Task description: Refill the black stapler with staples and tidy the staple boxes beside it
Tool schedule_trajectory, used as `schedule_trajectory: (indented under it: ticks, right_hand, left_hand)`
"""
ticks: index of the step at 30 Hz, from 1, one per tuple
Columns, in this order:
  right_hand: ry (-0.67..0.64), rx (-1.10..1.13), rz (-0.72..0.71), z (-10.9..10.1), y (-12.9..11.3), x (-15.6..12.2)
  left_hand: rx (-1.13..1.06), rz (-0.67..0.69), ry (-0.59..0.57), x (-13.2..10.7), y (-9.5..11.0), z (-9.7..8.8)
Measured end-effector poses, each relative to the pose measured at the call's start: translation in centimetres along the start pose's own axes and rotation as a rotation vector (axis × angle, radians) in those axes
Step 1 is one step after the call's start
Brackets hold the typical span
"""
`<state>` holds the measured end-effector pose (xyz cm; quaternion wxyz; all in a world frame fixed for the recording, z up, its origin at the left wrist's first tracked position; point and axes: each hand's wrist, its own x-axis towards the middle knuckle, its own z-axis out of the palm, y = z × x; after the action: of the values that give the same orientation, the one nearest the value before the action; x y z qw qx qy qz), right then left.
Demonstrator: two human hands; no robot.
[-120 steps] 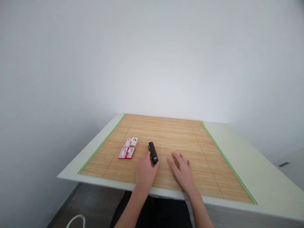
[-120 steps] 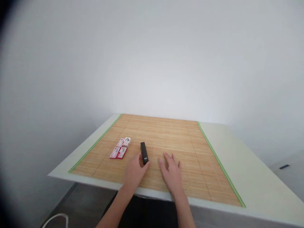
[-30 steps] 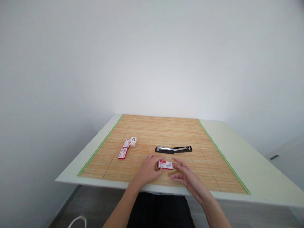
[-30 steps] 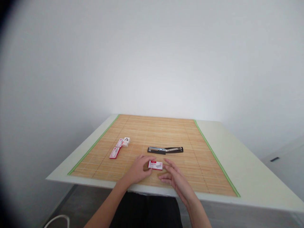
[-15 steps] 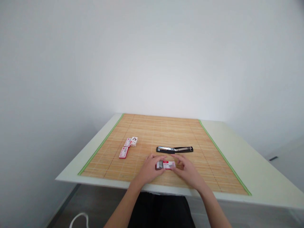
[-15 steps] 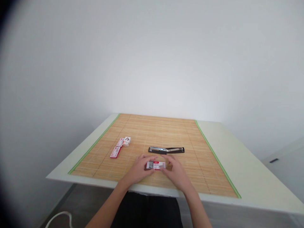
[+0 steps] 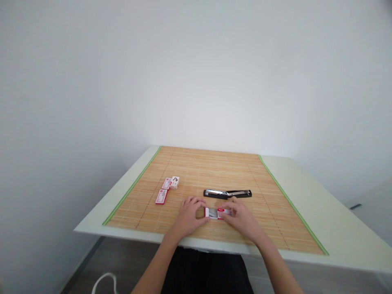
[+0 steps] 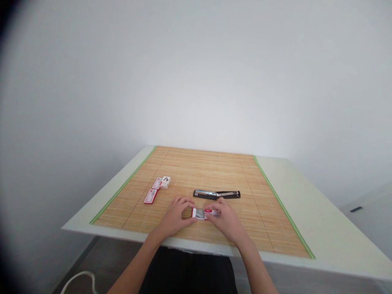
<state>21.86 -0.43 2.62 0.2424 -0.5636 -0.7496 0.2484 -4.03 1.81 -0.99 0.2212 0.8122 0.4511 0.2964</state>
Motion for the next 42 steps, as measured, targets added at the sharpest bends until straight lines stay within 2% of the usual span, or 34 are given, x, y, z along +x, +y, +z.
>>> schedule_trajectory:
  ticks: [7, 11, 14, 16, 21, 25, 28, 37, 42]
  right_hand:
    - [-0.075, -0.257, -0.019, 2.7, -3.8, 3.6]
    - [-0.066, -0.287, -0.042, 2.1, -4.4, 4.1]
    - [-0.029, -0.253, -0.031, 1.0, -3.6, 3.8]
    - [-0.023, -0.149, -0.016, 0.7, -2.8, 3.3]
    - [0.013, 0.107, -0.014, 1.6, -0.9, 1.4]
    - [0.131, 0.136, -0.113, 1.8, -0.2, 0.2]
    - [0.166, 0.153, -0.103, 1.0, 0.5, -0.3]
    - [0.082, 0.133, -0.012, -0.8, 3.2, -1.7]
    - [-0.026, 0.144, -0.018, -0.2, 2.5, -1.7]
  left_hand:
    - [-0.018, -0.003, 0.004, 0.0, 0.0, -0.1]
    - [-0.028, -0.017, 0.002, 0.0, 0.0, -0.2]
    - [-0.038, -0.021, 0.008, 0.0, 0.0, -0.1]
    - [-0.042, -0.023, 0.010, 0.0, 0.0, 0.0]
    - [-0.046, -0.020, 0.014, 0.0, 0.1, 0.0]
    - [-0.046, -0.025, 0.005, 0.0, 0.1, 0.0]
    - [-0.041, -0.039, 0.001, 0.1, 0.2, -0.1]
    - [-0.033, -0.054, -0.017, -0.1, 0.7, -0.5]
    - [-0.018, -0.022, -0.045, 0.0, 0.8, -0.3]
